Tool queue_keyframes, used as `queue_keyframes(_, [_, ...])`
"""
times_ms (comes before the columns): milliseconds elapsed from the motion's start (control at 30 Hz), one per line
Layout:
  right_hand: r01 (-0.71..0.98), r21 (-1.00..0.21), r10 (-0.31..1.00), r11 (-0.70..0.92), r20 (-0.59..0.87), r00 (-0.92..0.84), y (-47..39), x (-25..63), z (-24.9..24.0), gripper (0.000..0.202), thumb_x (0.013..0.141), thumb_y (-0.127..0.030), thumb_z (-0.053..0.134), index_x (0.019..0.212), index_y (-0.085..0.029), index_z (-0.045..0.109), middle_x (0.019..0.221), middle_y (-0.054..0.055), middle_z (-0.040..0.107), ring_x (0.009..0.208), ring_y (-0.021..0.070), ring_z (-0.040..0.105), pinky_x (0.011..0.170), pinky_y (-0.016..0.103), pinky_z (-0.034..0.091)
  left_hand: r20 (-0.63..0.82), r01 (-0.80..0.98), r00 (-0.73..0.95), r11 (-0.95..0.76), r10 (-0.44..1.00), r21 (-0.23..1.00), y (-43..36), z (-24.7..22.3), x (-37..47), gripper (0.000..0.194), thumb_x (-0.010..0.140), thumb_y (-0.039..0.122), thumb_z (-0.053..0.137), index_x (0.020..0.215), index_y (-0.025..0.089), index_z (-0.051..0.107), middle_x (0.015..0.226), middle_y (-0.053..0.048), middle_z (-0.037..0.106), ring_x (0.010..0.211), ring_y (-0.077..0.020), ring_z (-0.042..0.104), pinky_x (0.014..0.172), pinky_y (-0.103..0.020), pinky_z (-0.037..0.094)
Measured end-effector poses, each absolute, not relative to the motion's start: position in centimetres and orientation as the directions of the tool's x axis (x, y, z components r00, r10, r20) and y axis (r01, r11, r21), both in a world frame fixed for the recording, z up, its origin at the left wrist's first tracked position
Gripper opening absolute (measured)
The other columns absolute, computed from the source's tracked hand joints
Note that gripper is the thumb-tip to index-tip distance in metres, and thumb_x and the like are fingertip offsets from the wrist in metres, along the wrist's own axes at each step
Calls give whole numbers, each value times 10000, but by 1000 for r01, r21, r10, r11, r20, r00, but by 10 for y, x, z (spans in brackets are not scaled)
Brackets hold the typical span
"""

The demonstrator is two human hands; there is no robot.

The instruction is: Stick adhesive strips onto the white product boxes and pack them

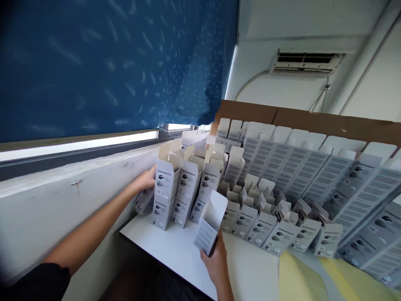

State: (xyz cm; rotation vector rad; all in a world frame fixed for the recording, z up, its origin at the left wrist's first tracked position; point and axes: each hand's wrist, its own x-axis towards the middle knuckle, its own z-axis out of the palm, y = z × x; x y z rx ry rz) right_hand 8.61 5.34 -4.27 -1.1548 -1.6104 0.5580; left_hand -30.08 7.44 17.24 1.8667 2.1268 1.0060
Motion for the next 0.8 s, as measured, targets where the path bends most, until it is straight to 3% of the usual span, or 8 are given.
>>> queue_keyframes(200, [407,-809,886,424,463,-4,51,85,-38,806,642,-326,745,1384,-208,455,1180,126,707,1028,336,704,846,430,586,257,884,-263,125,930,451,51,175,-297,1064,672,459,735,1566,250,198,915,-103,756,745,-335,719,595,-332,494])
queue_keyframes(500, [407,-802,881,436,473,-12,53,88,-43,818,647,-348,759,1388,-221,438,1176,116,709,1027,336,699,864,442,581,303,879,-383,244,873,409,4,176,-288,1058,730,503,681,1582,228,117,942,-127,760,807,-355,720,593,-330,465])
queue_keyframes(667, [424,-800,891,426,451,-44,54,89,-46,849,670,-341,739,1426,-203,378,1227,149,675,1061,342,687,892,465,564,378,851,-457,272,805,449,-32,162,-284,1023,768,532,653,1582,233,110,995,-123,759,868,-368,729,665,-366,513])
queue_keyframes(800, [433,-794,893,427,446,-62,50,87,-40,842,677,-344,732,1425,-201,374,1226,149,670,1047,330,684,893,461,560,438,770,-548,225,712,598,-59,138,-285,1020,738,513,717,1562,258,174,1086,-114,748,928,-346,740,749,-394,577])
